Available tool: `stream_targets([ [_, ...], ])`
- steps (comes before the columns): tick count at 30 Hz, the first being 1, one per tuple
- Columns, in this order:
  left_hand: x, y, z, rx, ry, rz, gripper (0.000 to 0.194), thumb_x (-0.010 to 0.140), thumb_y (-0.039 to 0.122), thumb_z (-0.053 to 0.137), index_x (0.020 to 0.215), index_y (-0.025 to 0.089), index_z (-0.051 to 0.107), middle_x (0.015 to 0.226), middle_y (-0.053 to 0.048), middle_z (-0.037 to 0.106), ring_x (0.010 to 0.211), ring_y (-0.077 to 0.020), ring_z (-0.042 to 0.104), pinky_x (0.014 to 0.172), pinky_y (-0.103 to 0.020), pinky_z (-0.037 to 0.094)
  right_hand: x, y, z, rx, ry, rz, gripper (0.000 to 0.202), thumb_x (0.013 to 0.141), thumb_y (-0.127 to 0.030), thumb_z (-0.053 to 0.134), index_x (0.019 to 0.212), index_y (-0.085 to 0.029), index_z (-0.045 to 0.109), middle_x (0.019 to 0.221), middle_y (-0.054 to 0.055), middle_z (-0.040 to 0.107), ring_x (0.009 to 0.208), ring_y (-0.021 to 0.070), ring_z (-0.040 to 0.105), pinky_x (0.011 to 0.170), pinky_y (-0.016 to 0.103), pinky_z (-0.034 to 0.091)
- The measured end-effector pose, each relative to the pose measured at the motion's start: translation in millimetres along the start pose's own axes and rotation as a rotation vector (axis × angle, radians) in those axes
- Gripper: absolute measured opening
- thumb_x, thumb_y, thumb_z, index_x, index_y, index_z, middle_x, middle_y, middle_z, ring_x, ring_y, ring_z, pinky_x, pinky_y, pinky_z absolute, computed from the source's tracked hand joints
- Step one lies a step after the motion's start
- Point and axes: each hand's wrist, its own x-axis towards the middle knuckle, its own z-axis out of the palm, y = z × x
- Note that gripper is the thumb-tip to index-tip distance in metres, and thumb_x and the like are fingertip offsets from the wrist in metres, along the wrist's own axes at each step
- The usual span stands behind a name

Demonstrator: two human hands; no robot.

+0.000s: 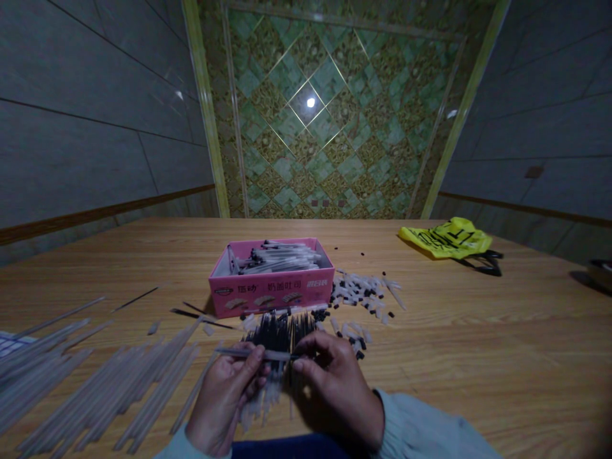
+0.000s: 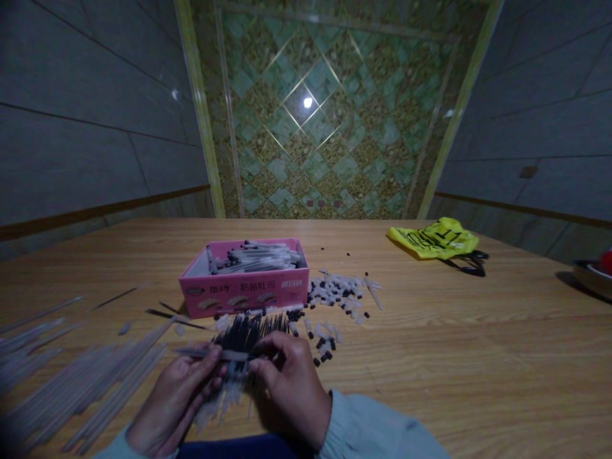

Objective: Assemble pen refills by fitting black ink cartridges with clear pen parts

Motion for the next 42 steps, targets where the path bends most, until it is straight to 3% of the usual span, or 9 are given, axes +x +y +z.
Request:
stream_targets([
  [5, 0.5, 0.2, -0.7, 0.081, -0.05, 0.094, 0.033, 0.059, 0.03, 0.079, 0.076, 0.014, 0.056, 0.06, -0.001, 0.068, 0.056, -0.0112, 0.062, 0.053, -0.018, 0.049, -0.1, 9.4, 5.0, 0.095, 0.006, 0.048, 0.007, 0.07, -0.022, 0.063, 0.069, -0.015, 0.061, 0.061, -0.001, 0.057, 0.059, 0.0125, 0.052, 0.055, 0.022, 0.041],
  [12, 0.7, 2.2, 1.1, 0.151, -0.074, 0.143, 0.03, 0.058, 0.031, 0.079, 0.072, 0.014, 0.059, 0.065, -0.003, 0.071, 0.06, -0.0148, 0.065, 0.057, -0.022, 0.051, -1.3, 23.5, 12.2, 0.291, -0.204, 0.255, 0.05, 0.086, -0.056, 0.041, 0.058, -0.016, 0.049, 0.044, -0.001, 0.049, 0.036, 0.0092, 0.044, 0.036, 0.02, 0.031],
  [14, 0.5, 2.3, 0.9, 0.163, -0.073, 0.142, 0.029, 0.059, 0.032, 0.078, 0.072, 0.013, 0.06, 0.065, -0.004, 0.072, 0.06, -0.0148, 0.065, 0.058, -0.022, 0.051, -0.8, 21.0, 9.9, 0.286, -0.195, 0.222, 0.045, 0.086, -0.054, 0.043, 0.063, -0.015, 0.05, 0.049, -0.001, 0.05, 0.041, 0.0095, 0.047, 0.039, 0.02, 0.034],
  [19, 1.4, 1.8, 0.0, 0.154, -0.037, 0.129, 0.031, 0.058, 0.033, 0.078, 0.073, 0.013, 0.061, 0.066, -0.005, 0.072, 0.062, -0.0152, 0.066, 0.059, -0.023, 0.051, -0.9, 14.3, 4.7, 0.066, -0.063, 0.017, 0.017, 0.075, -0.031, 0.066, 0.079, -0.016, 0.057, 0.068, -0.001, 0.055, 0.064, 0.0116, 0.052, 0.058, 0.021, 0.04],
  [25, -0.1, 3.1, 1.9, 0.198, -0.081, 0.147, 0.029, 0.06, 0.034, 0.077, 0.071, 0.014, 0.059, 0.068, -0.006, 0.073, 0.062, -0.0156, 0.066, 0.06, -0.023, 0.051, -3.0, 24.6, 9.4, 0.222, -0.217, 0.198, 0.048, 0.089, -0.055, 0.037, 0.062, -0.017, 0.048, 0.049, -0.001, 0.05, 0.041, 0.0099, 0.047, 0.041, 0.02, 0.035],
  [30, 1.7, 1.0, 0.2, 0.15, -0.045, 0.112, 0.033, 0.058, 0.033, 0.078, 0.075, 0.012, 0.058, 0.068, -0.006, 0.073, 0.061, -0.0138, 0.065, 0.058, -0.021, 0.05, -1.3, 22.7, 8.9, 0.225, -0.108, 0.089, 0.036, 0.076, -0.051, 0.062, 0.075, -0.017, 0.051, 0.06, -0.002, 0.054, 0.054, 0.0101, 0.051, 0.049, 0.019, 0.039],
  [34, 3.8, -2.2, -2.2, 0.163, -0.08, 0.138, 0.031, 0.061, 0.032, 0.077, 0.076, 0.012, 0.058, 0.068, -0.005, 0.072, 0.06, -0.0132, 0.065, 0.057, -0.02, 0.05, -0.7, 17.2, 7.4, 0.236, -0.203, 0.189, 0.047, 0.087, -0.056, 0.041, 0.061, -0.017, 0.046, 0.047, -0.002, 0.048, 0.041, 0.0096, 0.045, 0.041, 0.02, 0.032],
  [39, 4.5, -1.9, -3.0, 0.136, -0.064, 0.116, 0.032, 0.061, 0.032, 0.077, 0.077, 0.012, 0.058, 0.068, -0.007, 0.073, 0.061, -0.0137, 0.065, 0.058, -0.021, 0.05, -0.8, 18.1, 5.2, 0.099, -0.104, 0.052, 0.033, 0.076, -0.047, 0.064, 0.072, -0.016, 0.054, 0.062, -0.001, 0.053, 0.059, 0.0116, 0.051, 0.052, 0.02, 0.036],
  [42, 4.2, -1.3, -2.4, 0.148, -0.072, 0.115, 0.031, 0.061, 0.032, 0.076, 0.077, 0.011, 0.06, 0.068, -0.007, 0.073, 0.062, -0.0132, 0.065, 0.058, -0.02, 0.049, -1.5, 20.3, 6.4, 0.177, -0.182, 0.131, 0.041, 0.084, -0.052, 0.049, 0.064, -0.017, 0.049, 0.053, -0.002, 0.05, 0.049, 0.01, 0.047, 0.046, 0.02, 0.034],
])
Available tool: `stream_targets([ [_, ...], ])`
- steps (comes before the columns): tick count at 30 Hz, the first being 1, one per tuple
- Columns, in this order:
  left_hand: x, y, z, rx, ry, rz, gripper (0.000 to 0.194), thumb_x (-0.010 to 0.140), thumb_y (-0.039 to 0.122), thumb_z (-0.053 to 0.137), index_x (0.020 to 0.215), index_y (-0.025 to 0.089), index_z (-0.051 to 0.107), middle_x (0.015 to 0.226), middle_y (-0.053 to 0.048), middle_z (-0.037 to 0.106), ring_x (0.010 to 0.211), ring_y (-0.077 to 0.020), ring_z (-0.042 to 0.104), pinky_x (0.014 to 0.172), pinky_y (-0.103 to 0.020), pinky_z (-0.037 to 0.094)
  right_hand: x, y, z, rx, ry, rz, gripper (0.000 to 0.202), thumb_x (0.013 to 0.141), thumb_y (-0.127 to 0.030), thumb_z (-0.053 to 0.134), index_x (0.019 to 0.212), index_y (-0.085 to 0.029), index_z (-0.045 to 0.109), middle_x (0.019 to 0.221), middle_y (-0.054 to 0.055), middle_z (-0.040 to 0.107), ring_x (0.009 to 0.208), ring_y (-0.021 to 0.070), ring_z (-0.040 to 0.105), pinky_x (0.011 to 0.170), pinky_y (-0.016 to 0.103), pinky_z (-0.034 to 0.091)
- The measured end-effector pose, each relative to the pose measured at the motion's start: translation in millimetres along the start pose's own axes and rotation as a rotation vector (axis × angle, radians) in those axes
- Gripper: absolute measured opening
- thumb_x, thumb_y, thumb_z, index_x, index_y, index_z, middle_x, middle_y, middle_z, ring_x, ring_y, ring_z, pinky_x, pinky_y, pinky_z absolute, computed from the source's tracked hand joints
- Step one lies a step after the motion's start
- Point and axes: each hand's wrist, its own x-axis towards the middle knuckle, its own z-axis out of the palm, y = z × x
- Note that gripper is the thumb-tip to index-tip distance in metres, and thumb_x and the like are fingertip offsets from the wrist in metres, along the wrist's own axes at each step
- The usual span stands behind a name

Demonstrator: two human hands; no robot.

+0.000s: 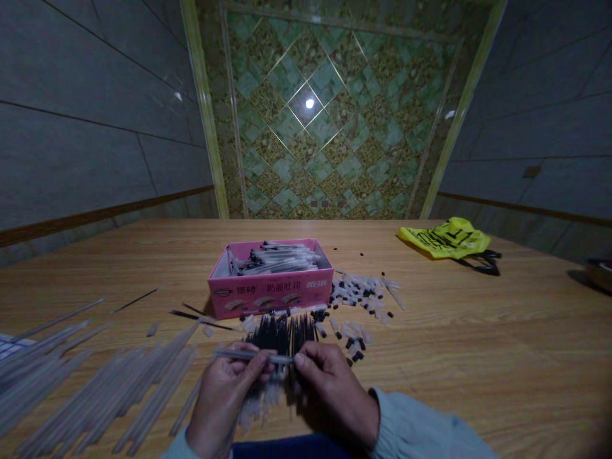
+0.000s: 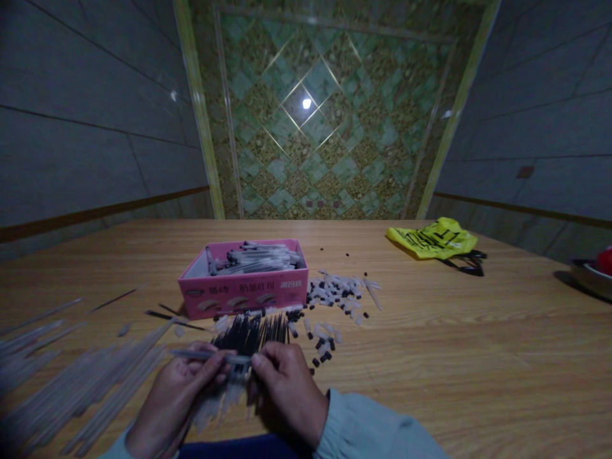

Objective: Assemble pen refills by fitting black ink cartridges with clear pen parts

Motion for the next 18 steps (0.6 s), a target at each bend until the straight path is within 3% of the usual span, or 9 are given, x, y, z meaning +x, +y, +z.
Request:
stream_targets([
  [2, -0.2, 0.6, 0.8, -0.008, 0.01, -0.004, 0.031, 0.06, 0.031, 0.077, 0.077, 0.011, 0.061, 0.068, -0.006, 0.072, 0.062, -0.013, 0.064, 0.057, -0.02, 0.049, 0.0, 0.8, 0.7, 0.021, -0.012, 0.011, 0.043, 0.086, -0.053, 0.045, 0.064, -0.016, 0.049, 0.053, -0.002, 0.05, 0.047, 0.0095, 0.046, 0.045, 0.02, 0.034],
  [6, -0.7, 1.9, 1.9, -0.021, 0.021, -0.018, 0.031, 0.058, 0.032, 0.078, 0.074, 0.011, 0.061, 0.063, -0.005, 0.071, 0.06, -0.0139, 0.064, 0.058, -0.021, 0.049, 0.3, 2.4, 0.5, -0.047, 0.068, -0.083, 0.036, 0.079, -0.05, 0.058, 0.072, -0.016, 0.053, 0.062, -0.002, 0.051, 0.058, 0.0105, 0.049, 0.053, 0.02, 0.037],
  [10, -1.2, 2.8, 2.4, -0.005, 0.02, 0.012, 0.031, 0.058, 0.032, 0.078, 0.074, 0.012, 0.06, 0.066, -0.006, 0.072, 0.06, -0.0149, 0.064, 0.058, -0.023, 0.05, -0.1, 1.9, -0.1, 0.02, -0.021, 0.04, 0.046, 0.086, -0.056, 0.043, 0.066, -0.016, 0.05, 0.053, -0.002, 0.049, 0.048, 0.0097, 0.048, 0.044, 0.019, 0.033],
  [14, -2.5, 4.9, 3.3, 0.0, 0.026, 0.007, 0.032, 0.058, 0.032, 0.078, 0.075, 0.012, 0.059, 0.066, -0.005, 0.071, 0.06, -0.0142, 0.064, 0.058, -0.023, 0.049, -1.2, 0.3, 0.4, 0.01, 0.03, -0.044, 0.035, 0.078, -0.049, 0.061, 0.073, -0.015, 0.053, 0.059, -0.003, 0.051, 0.054, 0.009, 0.048, 0.048, 0.018, 0.035],
  [18, -3.4, 4.7, 3.6, 0.008, 0.012, 0.008, 0.033, 0.059, 0.033, 0.078, 0.075, 0.014, 0.057, 0.065, -0.004, 0.071, 0.059, -0.0137, 0.063, 0.057, -0.022, 0.048, -0.4, 5.8, 2.8, 0.187, -0.078, 0.045, 0.042, 0.084, -0.053, 0.05, 0.065, -0.015, 0.049, 0.05, -0.002, 0.053, 0.038, 0.0068, 0.045, 0.037, 0.017, 0.033],
])
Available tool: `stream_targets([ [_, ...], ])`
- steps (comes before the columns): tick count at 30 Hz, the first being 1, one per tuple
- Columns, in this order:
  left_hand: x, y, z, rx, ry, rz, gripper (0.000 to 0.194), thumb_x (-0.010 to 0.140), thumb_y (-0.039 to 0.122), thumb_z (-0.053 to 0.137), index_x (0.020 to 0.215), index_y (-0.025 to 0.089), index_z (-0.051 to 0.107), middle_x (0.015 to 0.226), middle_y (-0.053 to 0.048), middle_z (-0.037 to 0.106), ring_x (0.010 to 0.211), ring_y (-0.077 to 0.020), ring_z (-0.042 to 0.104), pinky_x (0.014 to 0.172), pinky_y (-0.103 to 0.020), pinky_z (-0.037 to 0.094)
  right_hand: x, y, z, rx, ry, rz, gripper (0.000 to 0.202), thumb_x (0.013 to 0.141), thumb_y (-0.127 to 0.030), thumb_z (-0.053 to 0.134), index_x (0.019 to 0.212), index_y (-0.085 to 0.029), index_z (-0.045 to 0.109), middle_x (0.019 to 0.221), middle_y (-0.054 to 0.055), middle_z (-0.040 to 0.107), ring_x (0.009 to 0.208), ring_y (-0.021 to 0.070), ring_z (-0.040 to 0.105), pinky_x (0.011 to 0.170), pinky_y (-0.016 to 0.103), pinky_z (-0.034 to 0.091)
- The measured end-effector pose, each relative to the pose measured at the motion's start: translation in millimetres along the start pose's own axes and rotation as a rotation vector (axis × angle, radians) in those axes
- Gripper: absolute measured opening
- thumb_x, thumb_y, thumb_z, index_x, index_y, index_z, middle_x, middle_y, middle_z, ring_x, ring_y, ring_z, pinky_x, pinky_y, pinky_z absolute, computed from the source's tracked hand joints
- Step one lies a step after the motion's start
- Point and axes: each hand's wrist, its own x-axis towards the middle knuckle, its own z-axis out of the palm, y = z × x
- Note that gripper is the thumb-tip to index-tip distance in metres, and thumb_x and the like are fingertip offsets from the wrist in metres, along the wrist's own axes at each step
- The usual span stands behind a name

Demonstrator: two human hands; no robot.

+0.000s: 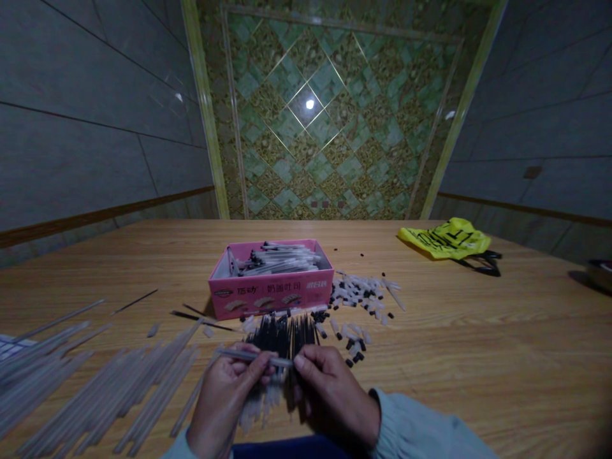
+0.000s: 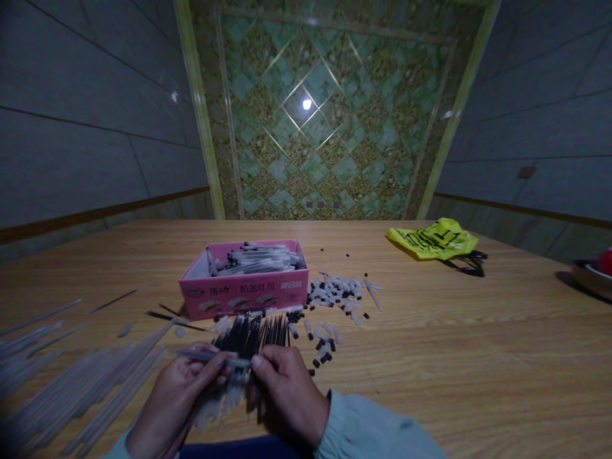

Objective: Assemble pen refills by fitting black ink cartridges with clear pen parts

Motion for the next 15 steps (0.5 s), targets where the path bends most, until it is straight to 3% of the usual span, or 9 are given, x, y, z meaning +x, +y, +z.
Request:
stream_targets([
  [7, 1.5, -3.1, -1.1, -0.002, -0.024, 0.006, 0.033, 0.061, 0.031, 0.077, 0.079, 0.016, 0.053, 0.073, -0.006, 0.073, 0.061, -0.0141, 0.064, 0.057, -0.023, 0.049, 3.7, 0.4, 0.1, 0.289, -0.125, 0.217, 0.052, 0.079, -0.059, 0.051, 0.058, -0.011, 0.052, 0.044, 0.003, 0.057, 0.028, 0.0065, 0.045, 0.028, 0.015, 0.03],
  [12, 0.1, -2.4, -1.1, -0.061, 0.0, -0.003, 0.035, 0.06, 0.031, 0.077, 0.08, 0.015, 0.054, 0.072, -0.005, 0.073, 0.062, -0.0137, 0.064, 0.059, -0.023, 0.05, 3.3, -3.2, 0.2, 0.235, -0.001, 0.079, 0.044, 0.068, -0.053, 0.069, 0.075, -0.014, 0.049, 0.048, -0.003, 0.057, 0.032, 0.006, 0.047, 0.033, 0.015, 0.034],
  [15, 0.2, -3.0, -1.2, -0.055, 0.004, -0.004, 0.035, 0.059, 0.032, 0.078, 0.078, 0.015, 0.055, 0.071, -0.005, 0.073, 0.062, -0.0146, 0.064, 0.058, -0.023, 0.05, 2.1, -0.9, 2.9, 0.179, 0.016, 0.042, 0.043, 0.068, -0.052, 0.069, 0.073, -0.015, 0.049, 0.05, -0.003, 0.056, 0.034, 0.006, 0.047, 0.034, 0.015, 0.034],
])
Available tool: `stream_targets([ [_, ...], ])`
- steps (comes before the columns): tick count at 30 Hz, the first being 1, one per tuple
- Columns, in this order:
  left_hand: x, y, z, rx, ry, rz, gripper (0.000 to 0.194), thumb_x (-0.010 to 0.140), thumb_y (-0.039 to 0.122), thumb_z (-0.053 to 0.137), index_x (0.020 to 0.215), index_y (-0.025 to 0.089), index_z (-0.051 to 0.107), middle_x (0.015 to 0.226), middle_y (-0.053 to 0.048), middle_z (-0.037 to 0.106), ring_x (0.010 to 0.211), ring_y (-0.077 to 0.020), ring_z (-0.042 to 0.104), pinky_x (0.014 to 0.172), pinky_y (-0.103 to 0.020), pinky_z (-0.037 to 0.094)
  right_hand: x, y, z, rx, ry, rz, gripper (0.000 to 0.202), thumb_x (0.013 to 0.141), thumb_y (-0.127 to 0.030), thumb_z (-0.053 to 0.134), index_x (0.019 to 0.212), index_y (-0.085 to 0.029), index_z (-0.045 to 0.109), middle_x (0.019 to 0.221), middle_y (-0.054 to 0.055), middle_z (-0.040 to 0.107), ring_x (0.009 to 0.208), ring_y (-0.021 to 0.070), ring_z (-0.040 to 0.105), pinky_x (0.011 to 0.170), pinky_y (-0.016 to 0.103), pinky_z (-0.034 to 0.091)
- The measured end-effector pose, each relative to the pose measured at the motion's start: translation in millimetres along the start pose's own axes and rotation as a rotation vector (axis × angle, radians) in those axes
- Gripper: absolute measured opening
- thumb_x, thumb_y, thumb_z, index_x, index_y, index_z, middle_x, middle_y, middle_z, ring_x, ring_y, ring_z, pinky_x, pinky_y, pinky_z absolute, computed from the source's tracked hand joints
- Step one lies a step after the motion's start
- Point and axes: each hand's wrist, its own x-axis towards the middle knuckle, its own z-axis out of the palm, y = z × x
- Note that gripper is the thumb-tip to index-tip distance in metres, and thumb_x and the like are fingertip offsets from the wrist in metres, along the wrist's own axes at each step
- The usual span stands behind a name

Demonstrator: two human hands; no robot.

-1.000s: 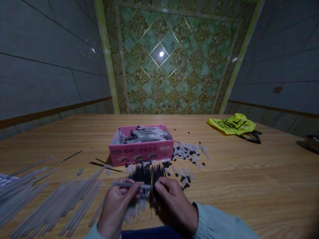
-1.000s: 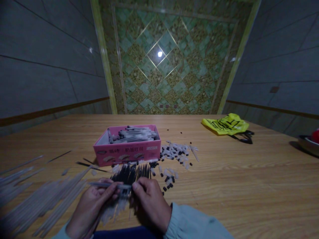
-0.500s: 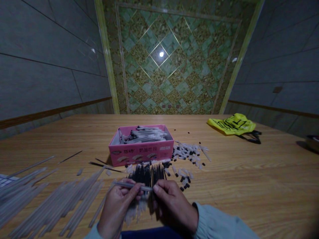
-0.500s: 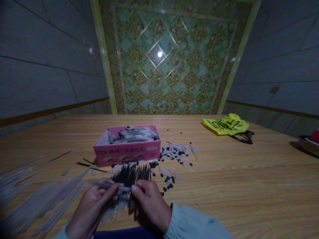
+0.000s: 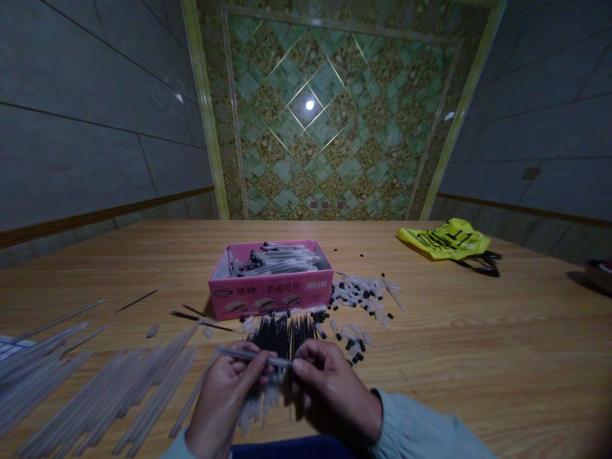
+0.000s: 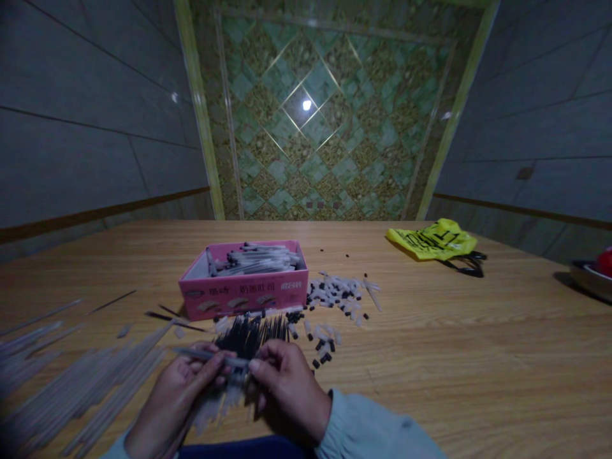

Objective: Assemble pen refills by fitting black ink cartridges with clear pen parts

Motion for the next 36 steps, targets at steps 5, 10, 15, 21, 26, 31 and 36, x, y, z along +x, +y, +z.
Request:
stream_targets([
  [5, 1.2, -1.4, -2.3, 0.039, 0.001, 0.003, 0.034, 0.061, 0.034, 0.076, 0.081, 0.016, 0.055, 0.075, -0.005, 0.072, 0.068, -0.0167, 0.064, 0.059, -0.024, 0.049, 4.1, -7.0, -6.6, -0.185, -0.065, 0.042, 0.042, 0.082, -0.056, 0.048, 0.07, -0.017, 0.046, 0.054, -0.001, 0.056, 0.036, 0.0079, 0.046, 0.037, 0.019, 0.035],
  [10, -1.1, 1.7, -2.8, -0.033, -0.017, -0.03, 0.035, 0.072, 0.041, 0.065, 0.097, 0.017, 0.06, 0.068, 0.001, 0.061, 0.066, -0.0144, 0.058, 0.055, -0.023, 0.047, 19.4, -47.3, -51.3, -1.16, 0.253, -0.212, 0.009, 0.081, -0.023, 0.054, 0.079, -0.017, 0.06, 0.079, 0.004, 0.064, 0.074, 0.016, 0.057, 0.064, 0.025, 0.038],
  [15, -2.7, 1.6, -1.1, -0.063, -0.075, -0.063, 0.041, 0.075, 0.041, 0.062, 0.108, 0.017, 0.06, 0.061, 0.005, 0.05, 0.05, -0.008, 0.045, 0.045, -0.02, 0.037, 26.4, -59.1, -90.0, -1.669, 0.356, -0.015, 0.014, 0.082, -0.024, 0.053, 0.088, -0.019, 0.065, 0.092, 0.007, 0.065, 0.086, 0.0196, 0.059, 0.067, 0.026, 0.035],
  [21, 3.9, -7.6, -5.0, 0.084, -0.115, -0.079, 0.053, 0.07, 0.049, 0.065, 0.109, 0.013, 0.063, 0.055, 0.007, 0.039, 0.04, -0.0035, 0.029, 0.038, -0.018, 0.017, 26.2, -42.2, -86.2, -1.754, 0.337, -0.043, 0.024, 0.084, -0.036, 0.052, 0.079, -0.018, 0.066, 0.088, 0.008, 0.063, 0.086, 0.0208, 0.057, 0.065, 0.027, 0.035],
  [26, 6.0, -13.2, -7.8, 0.149, -0.133, -0.071, 0.05, 0.067, 0.05, 0.066, 0.099, 0.011, 0.068, 0.05, 0.008, 0.034, 0.038, -0.003, 0.025, 0.038, -0.019, 0.015, 27.2, -40.1, -79.0, -1.73, 0.346, -0.052, 0.017, 0.081, -0.03, 0.054, 0.08, -0.017, 0.066, 0.089, 0.009, 0.064, 0.088, 0.0216, 0.057, 0.07, 0.027, 0.036],
  [31, 4.9, -13.2, -7.8, 0.18, -0.114, -0.056, 0.051, 0.068, 0.05, 0.065, 0.101, 0.01, 0.067, 0.051, 0.007, 0.035, 0.039, -0.0036, 0.027, 0.039, -0.019, 0.015, 26.5, -40.5, -75.5, -1.592, 0.39, -0.045, 0.014, 0.079, -0.026, 0.055, 0.089, -0.019, 0.063, 0.086, 0.005, 0.067, 0.081, 0.0194, 0.06, 0.064, 0.026, 0.034],
  [36, 5.5, -13.7, -8.2, 0.202, -0.115, -0.055, 0.053, 0.069, 0.05, 0.064, 0.101, 0.008, 0.066, 0.051, 0.008, 0.035, 0.04, -0.0035, 0.027, 0.039, -0.019, 0.015, 23.9, -46.8, -71.9, -1.522, 0.394, -0.163, 0.017, 0.082, -0.026, 0.053, 0.096, -0.021, 0.061, 0.09, 0.003, 0.068, 0.081, 0.0176, 0.061, 0.064, 0.025, 0.034],
])
